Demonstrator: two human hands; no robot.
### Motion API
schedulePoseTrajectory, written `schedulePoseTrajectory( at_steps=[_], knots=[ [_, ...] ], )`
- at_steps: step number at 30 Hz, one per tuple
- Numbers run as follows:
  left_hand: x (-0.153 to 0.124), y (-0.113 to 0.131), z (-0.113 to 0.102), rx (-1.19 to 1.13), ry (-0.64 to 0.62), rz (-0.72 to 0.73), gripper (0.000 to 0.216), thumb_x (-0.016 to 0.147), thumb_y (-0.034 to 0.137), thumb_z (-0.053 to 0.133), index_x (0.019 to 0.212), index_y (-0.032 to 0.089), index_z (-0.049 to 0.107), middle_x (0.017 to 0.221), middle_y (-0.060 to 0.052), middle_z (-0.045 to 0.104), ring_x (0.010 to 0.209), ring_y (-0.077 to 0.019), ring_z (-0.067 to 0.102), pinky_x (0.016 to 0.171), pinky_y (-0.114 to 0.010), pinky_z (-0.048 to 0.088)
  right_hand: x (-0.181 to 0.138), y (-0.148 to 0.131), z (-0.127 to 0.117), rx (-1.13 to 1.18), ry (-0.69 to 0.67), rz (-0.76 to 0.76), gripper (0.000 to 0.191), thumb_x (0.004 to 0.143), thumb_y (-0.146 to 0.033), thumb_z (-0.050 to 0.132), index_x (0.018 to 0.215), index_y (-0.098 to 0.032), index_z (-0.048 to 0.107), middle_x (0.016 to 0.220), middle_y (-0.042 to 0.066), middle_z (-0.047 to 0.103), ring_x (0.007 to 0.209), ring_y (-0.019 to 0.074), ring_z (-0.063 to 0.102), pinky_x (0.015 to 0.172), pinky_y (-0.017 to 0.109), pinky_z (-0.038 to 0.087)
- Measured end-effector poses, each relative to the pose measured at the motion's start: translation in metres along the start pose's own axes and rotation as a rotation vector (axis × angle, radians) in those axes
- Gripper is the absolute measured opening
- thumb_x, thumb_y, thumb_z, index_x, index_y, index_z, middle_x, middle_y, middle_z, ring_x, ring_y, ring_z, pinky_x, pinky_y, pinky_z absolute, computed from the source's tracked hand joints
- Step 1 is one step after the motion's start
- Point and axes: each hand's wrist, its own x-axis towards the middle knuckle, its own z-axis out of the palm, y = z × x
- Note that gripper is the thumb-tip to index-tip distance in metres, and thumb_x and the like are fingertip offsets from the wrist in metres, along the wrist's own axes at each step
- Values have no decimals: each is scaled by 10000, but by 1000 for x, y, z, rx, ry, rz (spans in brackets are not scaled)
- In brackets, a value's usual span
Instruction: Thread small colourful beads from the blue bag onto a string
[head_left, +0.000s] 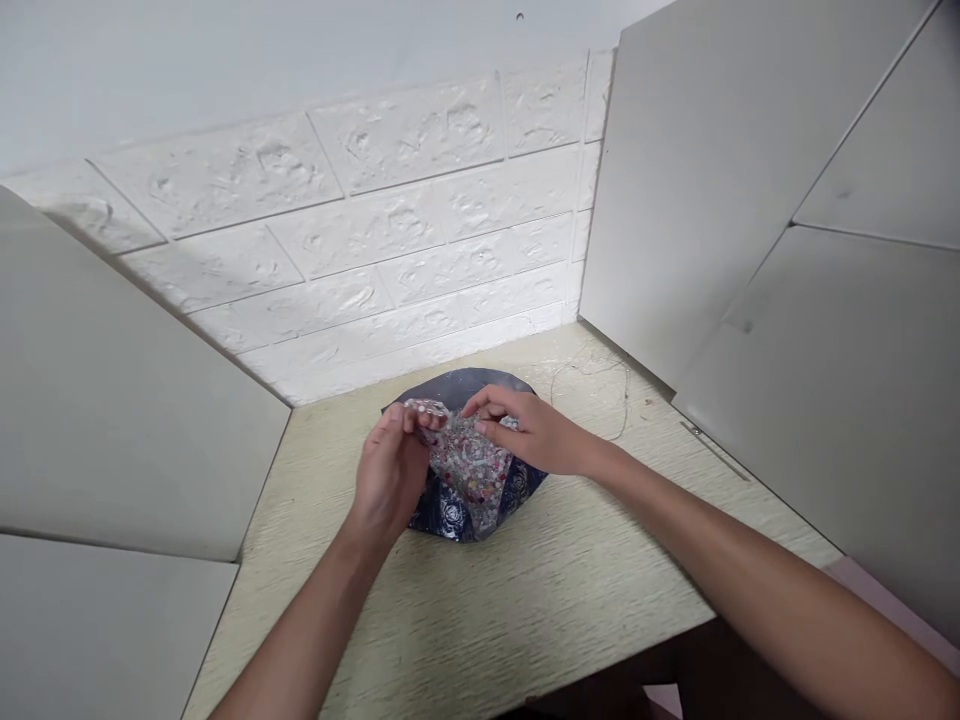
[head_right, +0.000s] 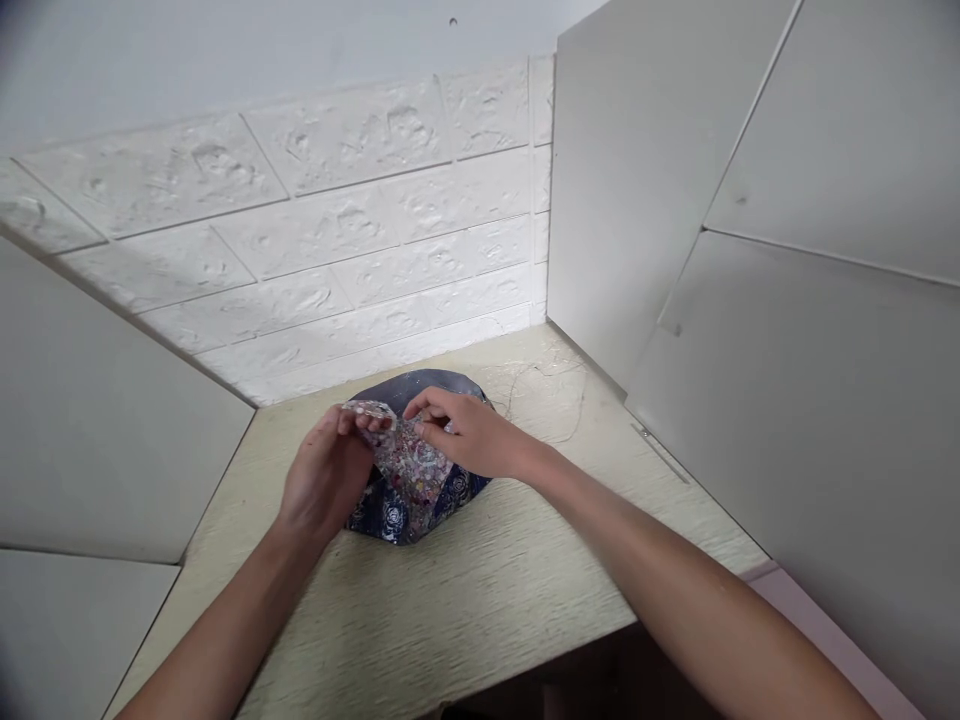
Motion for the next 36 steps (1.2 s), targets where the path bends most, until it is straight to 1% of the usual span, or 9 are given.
schedulePoseTrajectory(
  at_steps=[4, 7, 9, 14, 19, 22, 27, 31, 36],
  knots=[
    [5, 16, -1, -114, 47, 88, 251, 865, 228, 602, 654, 139, 500, 751, -20, 490, 771, -121, 500, 801, -240, 458, 1, 5, 1, -192, -27, 36, 242, 952, -333, 413, 1040, -212, 604, 777, 16, 615, 642, 129, 518, 571, 275, 375],
    [4, 21, 0, -120, 52, 117, 261, 883, 216, 569, 646, 140, 491, 751, -24, 484, 772, -124, 496, 825, -252, 464, 2, 11, 1, -279, 94, 83, 269, 965, -316, 378, 1013, -194, 613, 805, 38, 630, 644, 134, 524, 578, 285, 391],
    [2, 22, 2, -108, 36, 127, 270, 894, 207, 547, 639, 140, 487, 741, -24, 475, 763, -124, 488, 823, -256, 465, 3, 14, 1, -336, 170, 75, 251, 957, -272, 397, 993, -181, 628, 905, 66, 647, 745, 152, 568, 638, 302, 427],
    [-2, 13, 4, -32, -32, 95, 269, 901, 227, 537, 649, 146, 493, 758, -32, 477, 765, -131, 483, 756, -242, 456, 5, 11, 1, -225, 267, -59, 220, 943, -244, 457, 1006, -200, 662, 997, 57, 671, 883, 157, 612, 732, 310, 469],
    [-4, 0, 2, 46, -39, 31, 277, 898, 272, 549, 651, 156, 498, 765, -39, 498, 780, -149, 494, 757, -258, 438, 9, -2, 1, 109, 347, -88, 238, 936, -334, 485, 1031, -201, 657, 851, 32, 697, 753, 134, 644, 594, 267, 487],
    [-4, -4, 1, 51, -29, 20, 285, 891, 283, 563, 643, 155, 505, 760, -38, 507, 777, -152, 498, 764, -270, 434, 14, -11, -2, 179, 362, -104, 261, 934, -368, 483, 1032, -191, 649, 777, 22, 676, 707, 130, 642, 553, 255, 485],
    [-3, -9, -1, 18, -13, 34, 272, 849, 284, 629, 638, 149, 522, 734, -27, 515, 754, -140, 502, 752, -254, 429, 29, -38, -23, 79, 311, -185, 238, 917, -351, 518, 986, -171, 658, 689, -3, 626, 608, 103, 586, 565, 252, 479],
    [-3, -10, -2, 31, -8, 41, 292, 852, 318, 626, 636, 151, 524, 738, -32, 535, 760, -145, 517, 769, -263, 428, 49, -67, -44, -16, 374, -285, 232, 915, -329, 519, 967, -147, 654, 623, -21, 556, 553, 81, 508, 531, 234, 416],
    [-3, -7, -1, 25, -16, 58, 300, 839, 316, 639, 625, 152, 508, 743, -26, 525, 761, -141, 510, 765, -264, 428, 63, -85, -49, -138, 317, -294, 250, 925, -340, 482, 966, -139, 626, 649, -19, 532, 609, 87, 519, 585, 237, 401]
  ],
)
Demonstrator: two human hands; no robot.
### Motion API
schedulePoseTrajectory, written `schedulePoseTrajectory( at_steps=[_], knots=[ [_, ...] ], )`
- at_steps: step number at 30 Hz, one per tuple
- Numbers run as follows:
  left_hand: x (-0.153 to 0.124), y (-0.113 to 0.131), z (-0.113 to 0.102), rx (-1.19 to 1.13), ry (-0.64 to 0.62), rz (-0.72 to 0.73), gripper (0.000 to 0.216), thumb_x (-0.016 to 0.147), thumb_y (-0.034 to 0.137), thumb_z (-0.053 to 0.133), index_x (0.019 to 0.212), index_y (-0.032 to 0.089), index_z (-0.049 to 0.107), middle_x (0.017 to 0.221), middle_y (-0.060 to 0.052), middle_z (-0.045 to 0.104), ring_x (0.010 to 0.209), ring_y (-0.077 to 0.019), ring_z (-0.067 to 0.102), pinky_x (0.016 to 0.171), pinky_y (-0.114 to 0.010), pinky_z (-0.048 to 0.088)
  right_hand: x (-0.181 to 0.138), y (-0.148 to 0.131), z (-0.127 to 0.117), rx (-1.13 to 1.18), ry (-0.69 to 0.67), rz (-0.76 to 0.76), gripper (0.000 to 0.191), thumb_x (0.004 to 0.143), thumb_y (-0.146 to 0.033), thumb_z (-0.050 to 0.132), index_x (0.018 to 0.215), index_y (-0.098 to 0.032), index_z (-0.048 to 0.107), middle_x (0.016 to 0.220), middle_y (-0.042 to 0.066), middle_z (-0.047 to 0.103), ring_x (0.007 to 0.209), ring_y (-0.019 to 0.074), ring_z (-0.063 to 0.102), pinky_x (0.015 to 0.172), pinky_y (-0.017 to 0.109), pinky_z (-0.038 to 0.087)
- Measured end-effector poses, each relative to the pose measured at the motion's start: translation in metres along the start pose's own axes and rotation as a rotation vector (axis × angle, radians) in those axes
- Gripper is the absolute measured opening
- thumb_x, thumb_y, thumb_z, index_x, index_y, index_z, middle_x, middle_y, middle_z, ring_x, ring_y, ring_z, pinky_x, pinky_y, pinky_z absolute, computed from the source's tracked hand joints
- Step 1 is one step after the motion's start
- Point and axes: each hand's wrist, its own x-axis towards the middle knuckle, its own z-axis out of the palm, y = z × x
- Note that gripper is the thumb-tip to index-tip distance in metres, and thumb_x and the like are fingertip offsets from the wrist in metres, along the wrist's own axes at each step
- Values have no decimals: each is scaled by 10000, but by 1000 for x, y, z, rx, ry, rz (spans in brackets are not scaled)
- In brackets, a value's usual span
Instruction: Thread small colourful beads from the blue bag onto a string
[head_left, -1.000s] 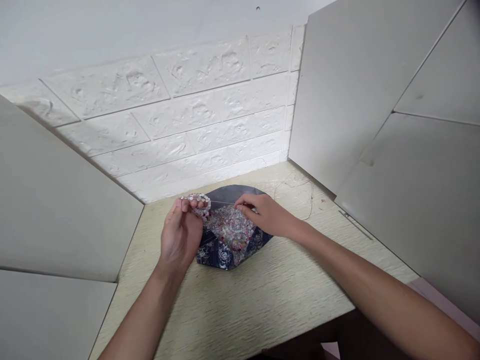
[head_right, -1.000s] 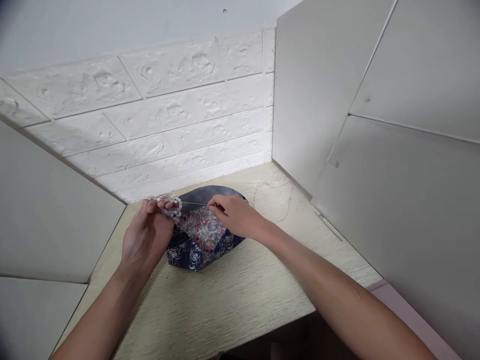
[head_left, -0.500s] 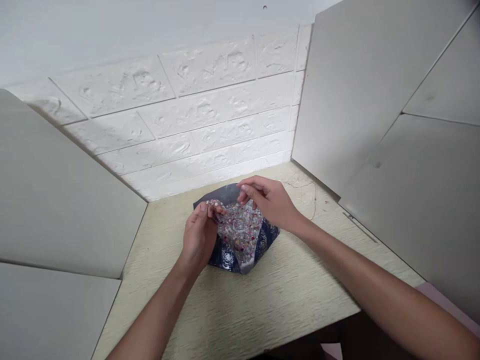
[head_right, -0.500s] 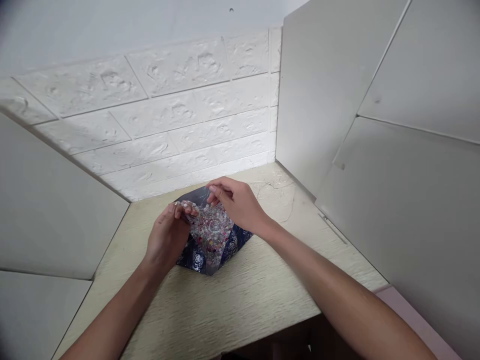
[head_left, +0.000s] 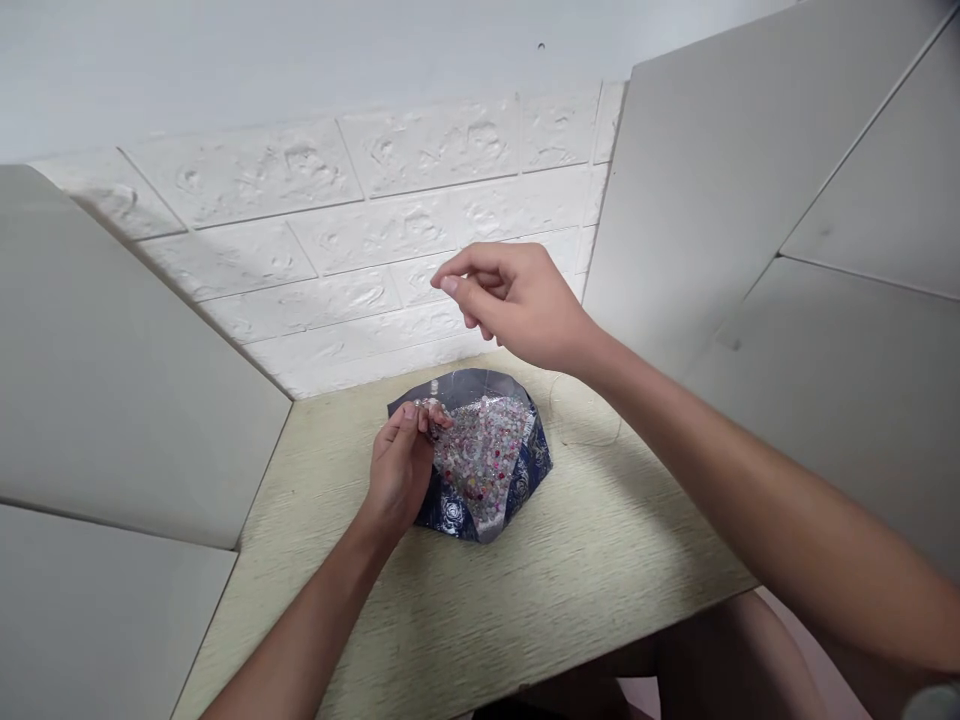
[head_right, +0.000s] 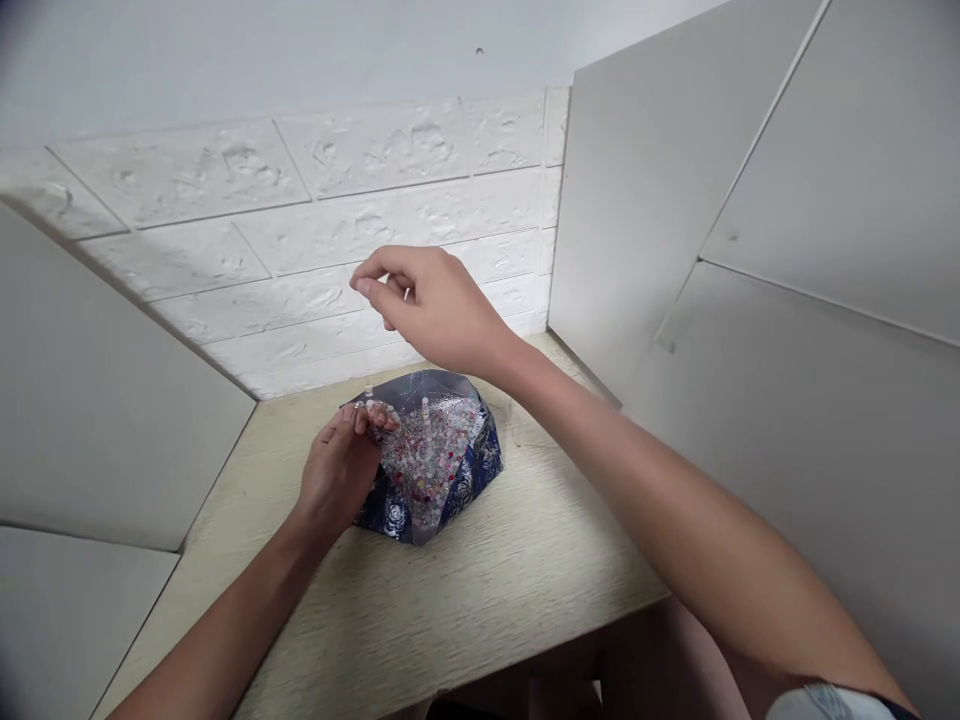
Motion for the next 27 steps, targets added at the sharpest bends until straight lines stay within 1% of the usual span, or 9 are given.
schedulePoseTrajectory(
  at_steps=[4, 7, 10, 12, 15, 19, 21, 24, 27],
  knots=[
    [0, 3, 2, 4, 38, -14, 298, 823, 312, 658, 624, 149, 507, 719, -16, 497, 722, -128, 492, 719, -248, 425, -19, 16, 9, -79, -88, 117, 256, 922, -350, 461, 928, -155, 625, 643, -13, 546, 565, 87, 485, 553, 246, 356],
    [0, 5, 2, 23, 55, -36, 287, 804, 308, 676, 633, 149, 509, 718, -13, 488, 683, -119, 476, 644, -235, 407, -45, 35, 16, -177, -246, 244, 256, 921, -334, 436, 899, -182, 642, 631, -3, 564, 542, 100, 458, 512, 259, 310],
    [0, 11, 3, 92, 48, -28, 295, 794, 330, 682, 633, 154, 509, 704, -10, 486, 661, -117, 461, 613, -232, 389, -66, 47, 20, -326, -382, 288, 210, 891, -279, 464, 867, -203, 658, 666, 11, 618, 539, 111, 469, 504, 273, 290],
    [0, 17, 3, 190, 30, -36, 310, 803, 348, 667, 624, 158, 499, 695, -13, 497, 648, -118, 452, 590, -229, 369, -75, 50, 21, -444, -415, 283, 190, 861, -254, 482, 833, -206, 664, 686, 24, 644, 547, 125, 488, 503, 282, 279],
    [5, 30, 6, 384, -31, -62, 324, 842, 375, 607, 622, 163, 500, 710, -27, 532, 629, -121, 448, 569, -234, 357, -81, 53, 24, -609, -434, 222, 171, 822, -239, 501, 818, -209, 670, 692, 43, 657, 586, 159, 530, 515, 294, 267],
    [19, 56, 16, 826, -227, -98, 341, 863, 418, 559, 646, 162, 618, 599, -27, 529, 538, -121, 430, 488, -229, 333, -84, 55, 29, -725, -501, 134, 194, 818, -310, 524, 902, -203, 662, 659, 55, 643, 577, 188, 548, 514, 303, 245],
    [28, 68, 23, 942, -355, -115, 351, 852, 408, 573, 612, 162, 641, 558, -31, 534, 499, -125, 434, 441, -225, 331, -85, 55, 31, -720, -495, 134, 307, 831, -441, 532, 962, -188, 647, 648, 58, 631, 569, 195, 546, 511, 304, 244],
    [38, 79, 34, 975, -431, -146, 325, 815, 329, 631, 532, 169, 615, 488, -5, 484, 424, -99, 376, 384, -210, 272, -85, 52, 33, -565, -455, 154, 500, 821, -617, 504, 1042, -183, 618, 655, 40, 620, 583, 185, 544, 514, 293, 269],
    [44, 78, 40, 986, -464, -207, 311, 805, 298, 647, 522, 171, 623, 480, -4, 470, 421, -98, 371, 383, -211, 262, -84, 49, 36, -371, -423, 170, 483, 832, -626, 495, 1014, -195, 616, 655, 5, 610, 576, 143, 525, 523, 271, 289]
  ],
)
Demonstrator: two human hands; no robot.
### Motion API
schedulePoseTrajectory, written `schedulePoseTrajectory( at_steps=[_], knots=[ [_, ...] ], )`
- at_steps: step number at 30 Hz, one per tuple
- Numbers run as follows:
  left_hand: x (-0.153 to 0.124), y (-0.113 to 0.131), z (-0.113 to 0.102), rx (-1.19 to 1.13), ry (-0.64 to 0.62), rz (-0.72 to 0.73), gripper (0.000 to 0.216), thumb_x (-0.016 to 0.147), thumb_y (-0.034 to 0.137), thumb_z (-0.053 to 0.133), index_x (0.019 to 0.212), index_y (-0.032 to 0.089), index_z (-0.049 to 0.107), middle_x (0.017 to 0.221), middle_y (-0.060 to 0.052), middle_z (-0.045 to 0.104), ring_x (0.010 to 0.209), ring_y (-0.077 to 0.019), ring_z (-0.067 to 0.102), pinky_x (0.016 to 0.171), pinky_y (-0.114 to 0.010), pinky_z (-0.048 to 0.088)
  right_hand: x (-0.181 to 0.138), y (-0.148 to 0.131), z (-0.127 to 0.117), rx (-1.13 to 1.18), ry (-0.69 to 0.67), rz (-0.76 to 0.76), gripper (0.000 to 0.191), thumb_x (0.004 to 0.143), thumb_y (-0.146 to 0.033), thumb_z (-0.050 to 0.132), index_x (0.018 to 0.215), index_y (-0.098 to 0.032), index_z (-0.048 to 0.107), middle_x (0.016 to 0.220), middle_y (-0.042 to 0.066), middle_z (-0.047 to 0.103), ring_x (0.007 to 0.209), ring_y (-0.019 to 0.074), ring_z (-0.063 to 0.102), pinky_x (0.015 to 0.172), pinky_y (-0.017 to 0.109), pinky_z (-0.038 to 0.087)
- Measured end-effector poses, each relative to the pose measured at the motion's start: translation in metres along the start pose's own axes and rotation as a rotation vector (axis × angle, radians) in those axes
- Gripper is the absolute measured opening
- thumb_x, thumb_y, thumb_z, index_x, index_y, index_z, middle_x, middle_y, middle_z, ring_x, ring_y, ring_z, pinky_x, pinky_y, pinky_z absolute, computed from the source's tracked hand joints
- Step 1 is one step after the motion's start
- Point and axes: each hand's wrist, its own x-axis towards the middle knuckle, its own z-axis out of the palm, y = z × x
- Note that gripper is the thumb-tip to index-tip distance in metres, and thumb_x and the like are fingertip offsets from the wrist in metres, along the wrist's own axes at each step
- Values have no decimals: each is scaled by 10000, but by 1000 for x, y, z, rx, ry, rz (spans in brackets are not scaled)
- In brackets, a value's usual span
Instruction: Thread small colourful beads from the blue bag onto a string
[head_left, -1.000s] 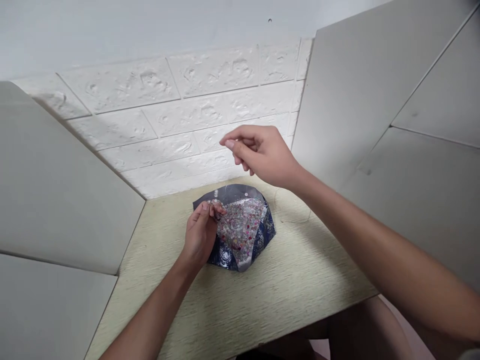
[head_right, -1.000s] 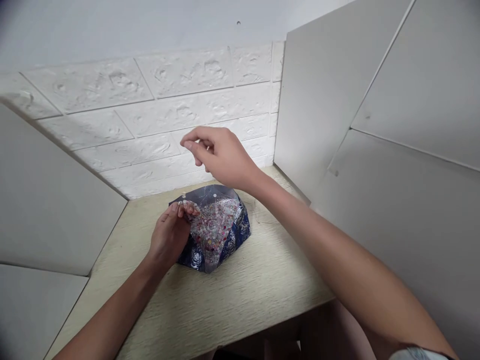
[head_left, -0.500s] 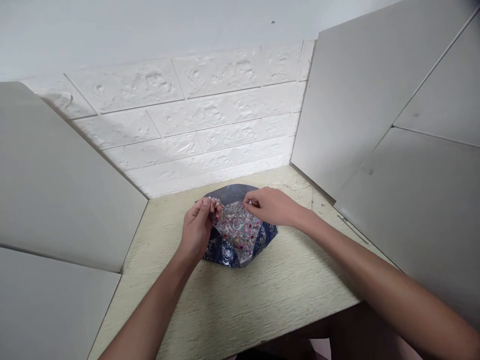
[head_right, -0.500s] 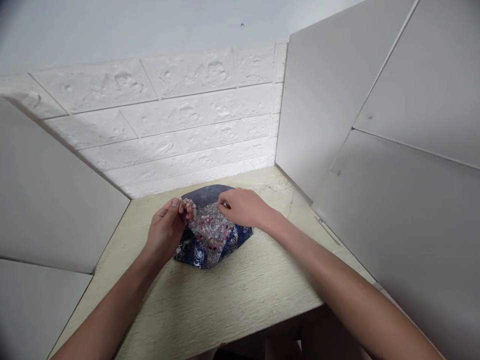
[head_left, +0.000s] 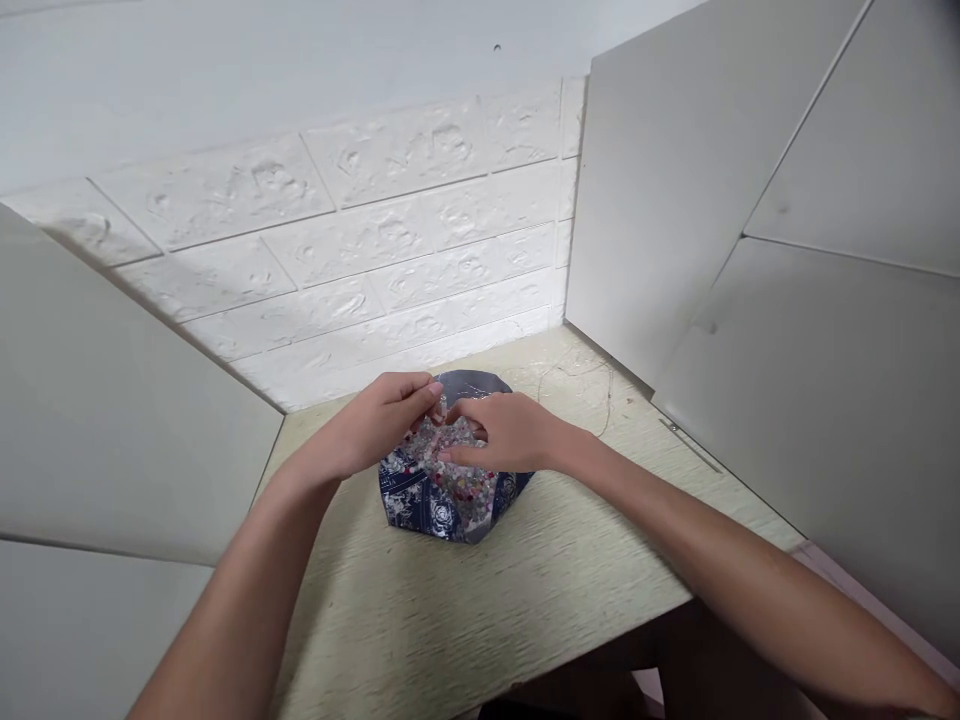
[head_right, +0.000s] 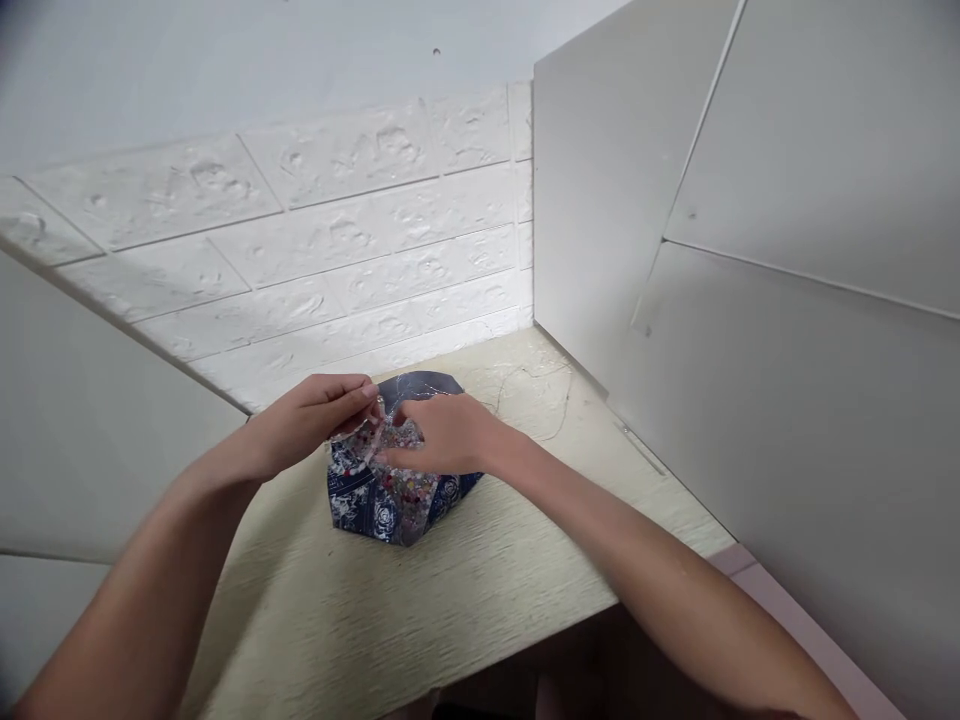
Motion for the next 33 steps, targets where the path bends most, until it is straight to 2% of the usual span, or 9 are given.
schedulePoseTrajectory(
  at_steps=[4, 8, 10, 14, 18, 22, 25, 30, 33],
  knots=[
    [7, -3, 5, -74, 5, -44, 352, 833, 348, 615, 534, 165, 644, 488, -25, 490, 434, -105, 390, 393, -217, 269, 1, 1, 4, 95, 46, 57, 373, 872, -538, 503, 840, -194, 645, 617, -11, 586, 561, 112, 504, 538, 261, 283],
    [10, -5, 5, -238, 20, -47, 329, 835, 361, 622, 579, 157, 658, 532, -50, 538, 456, -116, 432, 390, -220, 271, 0, 6, 8, 47, 67, 87, 331, 859, -516, 546, 930, -208, 642, 645, -15, 597, 582, 118, 515, 548, 260, 267],
    [11, -4, 5, -296, 32, -45, 316, 837, 354, 624, 595, 152, 655, 581, -74, 582, 489, -128, 473, 406, -224, 309, 0, 6, 10, -8, 78, 64, 335, 852, -521, 557, 982, -219, 624, 653, -18, 596, 589, 129, 517, 544, 259, 256],
    [12, -1, 4, -402, 52, -39, 308, 838, 313, 627, 578, 149, 600, 688, -109, 643, 575, -162, 562, 480, -245, 413, -1, 5, 13, -44, 44, -24, 269, 919, -425, 483, 831, -206, 612, 677, -2, 619, 622, 141, 530, 538, 259, 256],
    [12, 1, 2, -578, 104, -17, 300, 858, 280, 604, 596, 137, 576, 772, -146, 669, 700, -214, 640, 606, -296, 486, -3, 8, 17, -4, 10, -59, 254, 942, -335, 440, 787, -197, 587, 722, 3, 639, 652, 131, 533, 560, 254, 281],
    [12, 2, -1, -452, 220, 12, 312, 866, 237, 593, 569, 141, 581, 740, -135, 672, 656, -196, 608, 550, -280, 416, -6, 11, 19, -57, 109, -85, 371, 976, -337, 346, 665, -179, 474, 625, -5, 516, 587, 110, 440, 539, 260, 244],
    [13, 2, -3, -382, 274, 27, 349, 885, 211, 549, 543, 147, 572, 706, -120, 667, 568, -158, 548, 505, -265, 362, -8, 11, 20, -24, 170, -103, 387, 985, -352, 321, 654, -179, 423, 666, -5, 476, 609, 100, 422, 548, 251, 252],
    [13, 0, -7, -240, 266, 41, 347, 878, 171, 540, 541, 134, 616, 652, -103, 658, 501, -119, 483, 438, -226, 309, -10, 12, 18, 2, 159, -86, 410, 986, -372, 312, 635, -175, 392, 688, -5, 444, 617, 94, 419, 551, 247, 254],
    [14, -1, -8, -297, 225, 38, 321, 872, 206, 562, 567, 136, 632, 656, -98, 655, 453, -98, 426, 398, -224, 268, -11, 14, 19, -4, 137, -72, 436, 977, -370, 319, 594, -170, 377, 650, -8, 416, 592, 91, 402, 541, 252, 244]
  ],
)
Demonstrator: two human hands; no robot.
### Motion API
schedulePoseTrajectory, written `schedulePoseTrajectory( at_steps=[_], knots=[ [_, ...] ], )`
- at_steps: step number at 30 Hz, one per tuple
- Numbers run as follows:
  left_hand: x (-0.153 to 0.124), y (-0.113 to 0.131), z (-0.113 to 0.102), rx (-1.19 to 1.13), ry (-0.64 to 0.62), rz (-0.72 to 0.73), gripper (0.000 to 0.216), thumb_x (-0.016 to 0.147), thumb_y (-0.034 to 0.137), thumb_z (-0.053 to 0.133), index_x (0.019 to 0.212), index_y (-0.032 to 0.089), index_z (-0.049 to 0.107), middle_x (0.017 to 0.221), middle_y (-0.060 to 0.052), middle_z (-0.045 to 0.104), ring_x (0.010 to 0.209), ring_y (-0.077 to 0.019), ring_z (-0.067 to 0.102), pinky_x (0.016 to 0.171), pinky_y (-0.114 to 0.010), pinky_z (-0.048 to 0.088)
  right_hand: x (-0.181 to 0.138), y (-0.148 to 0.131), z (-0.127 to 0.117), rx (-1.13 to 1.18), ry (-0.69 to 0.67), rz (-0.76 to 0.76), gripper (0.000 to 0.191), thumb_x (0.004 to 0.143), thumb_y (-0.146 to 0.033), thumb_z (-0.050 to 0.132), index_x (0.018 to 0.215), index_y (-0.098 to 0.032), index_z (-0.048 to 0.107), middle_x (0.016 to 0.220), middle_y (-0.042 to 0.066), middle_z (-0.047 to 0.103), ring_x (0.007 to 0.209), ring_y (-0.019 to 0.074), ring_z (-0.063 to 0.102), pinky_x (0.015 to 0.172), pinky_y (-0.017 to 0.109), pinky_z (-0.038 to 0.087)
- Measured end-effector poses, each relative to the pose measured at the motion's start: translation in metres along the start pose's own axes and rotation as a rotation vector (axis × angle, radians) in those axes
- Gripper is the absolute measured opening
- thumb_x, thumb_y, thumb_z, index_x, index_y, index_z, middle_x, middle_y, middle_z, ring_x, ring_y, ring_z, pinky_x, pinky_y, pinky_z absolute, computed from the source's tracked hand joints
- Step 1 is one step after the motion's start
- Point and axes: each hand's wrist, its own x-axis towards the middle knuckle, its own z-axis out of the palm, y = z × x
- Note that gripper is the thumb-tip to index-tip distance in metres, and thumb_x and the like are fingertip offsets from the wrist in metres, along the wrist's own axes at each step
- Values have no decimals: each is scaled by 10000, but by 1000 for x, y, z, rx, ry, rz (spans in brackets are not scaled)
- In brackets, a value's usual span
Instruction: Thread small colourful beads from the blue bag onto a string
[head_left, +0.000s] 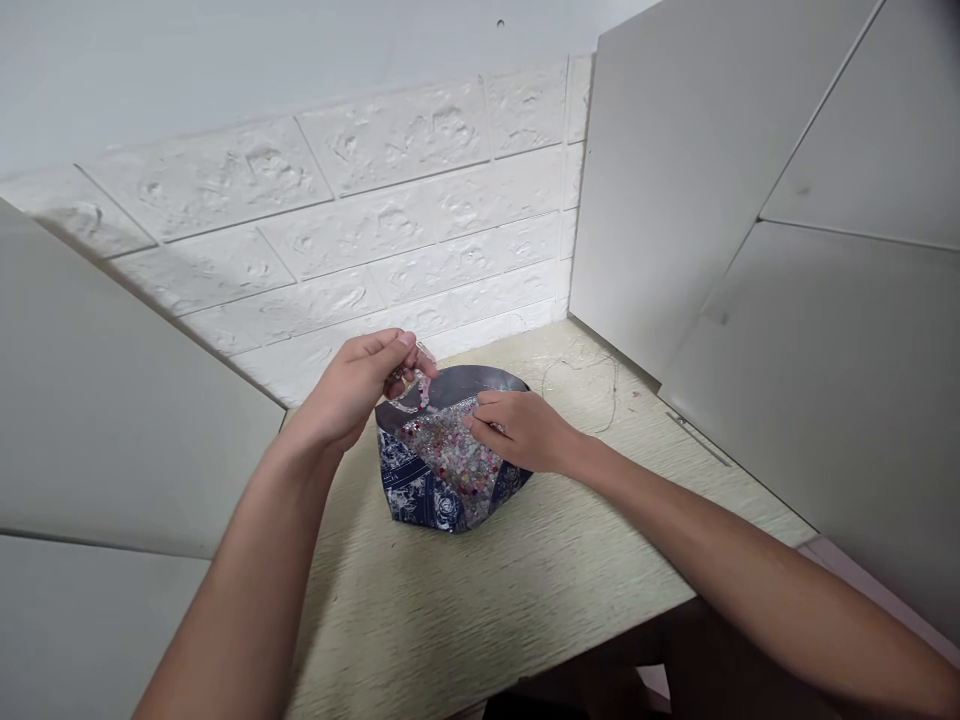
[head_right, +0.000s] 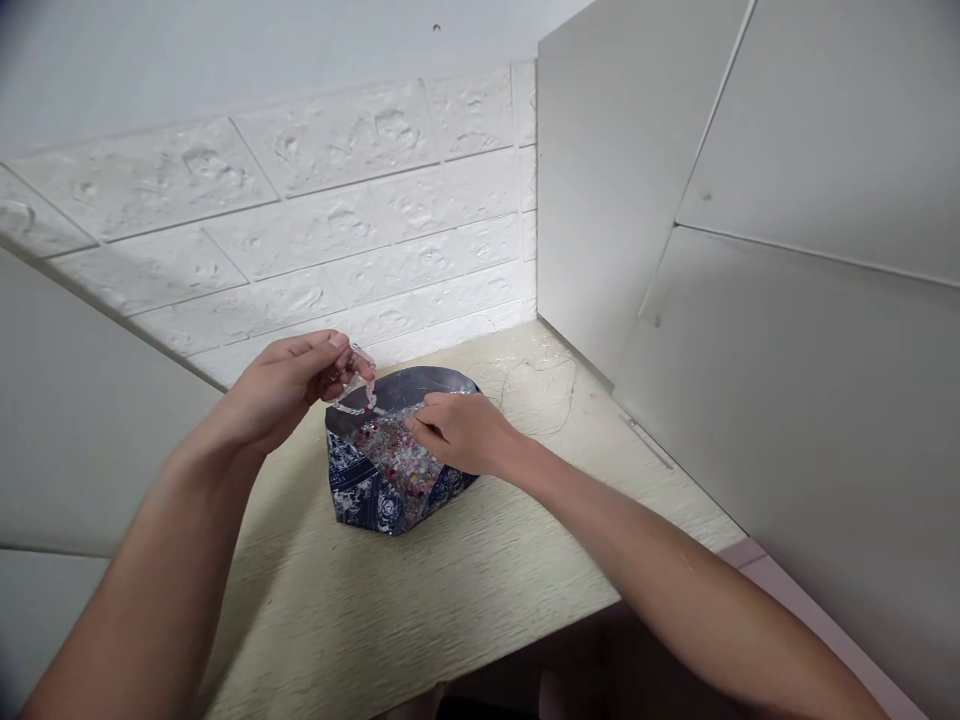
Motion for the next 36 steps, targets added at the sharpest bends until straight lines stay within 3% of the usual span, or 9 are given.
schedulePoseTrajectory(
  at_steps=[6, 11, 17, 22, 26, 36],
  knots=[
    [-4, 10, 7, -292, 49, 55, 350, 917, 189, 490, 579, 130, 560, 680, -111, 625, 509, -104, 475, 436, -220, 322, -2, 0, 3, -70, 39, 20, 378, 917, -311, 410, 579, -151, 464, 842, 23, 512, 572, 67, 377, 534, 253, 259],
    [-12, 20, 13, -444, -31, 147, 345, 941, 202, 441, 608, 150, 511, 608, -38, 494, 548, -101, 477, 477, -204, 339, -1, 1, 5, -77, 87, 62, 284, 879, -290, 468, 641, -148, 534, 1026, 51, 557, 573, 58, 403, 510, 248, 283],
    [-14, 21, 15, -268, -128, 56, 264, 878, 212, 517, 622, 154, 497, 606, -17, 502, 543, -85, 436, 491, -194, 343, -1, -3, -2, 149, 63, 8, 165, 922, -259, 444, 829, -179, 555, 919, 34, 614, 791, 137, 543, 631, 252, 369],
    [-12, 17, 18, -189, -116, 40, 260, 881, 216, 503, 627, 159, 484, 637, -22, 544, 571, -91, 458, 531, -205, 361, -1, -3, -2, 408, -57, -12, 209, 957, -358, 419, 897, -203, 546, 715, -16, 556, 625, 116, 484, 605, 256, 363],
    [-11, 14, 18, -122, -115, 52, 268, 889, 236, 503, 632, 163, 478, 656, -27, 563, 607, -101, 481, 555, -216, 362, 0, -1, 1, 473, 45, 12, 280, 972, -389, 382, 868, -192, 552, 651, -27, 493, 571, 107, 423, 565, 254, 331],
    [-9, 8, 21, 192, -125, -3, 307, 889, 309, 504, 636, 147, 567, 672, -34, 606, 581, -100, 461, 571, -236, 357, 1, -6, 0, 648, 187, 1, 184, 923, -357, 502, 873, -196, 576, 712, -16, 522, 614, 109, 435, 579, 259, 362]
  ],
)
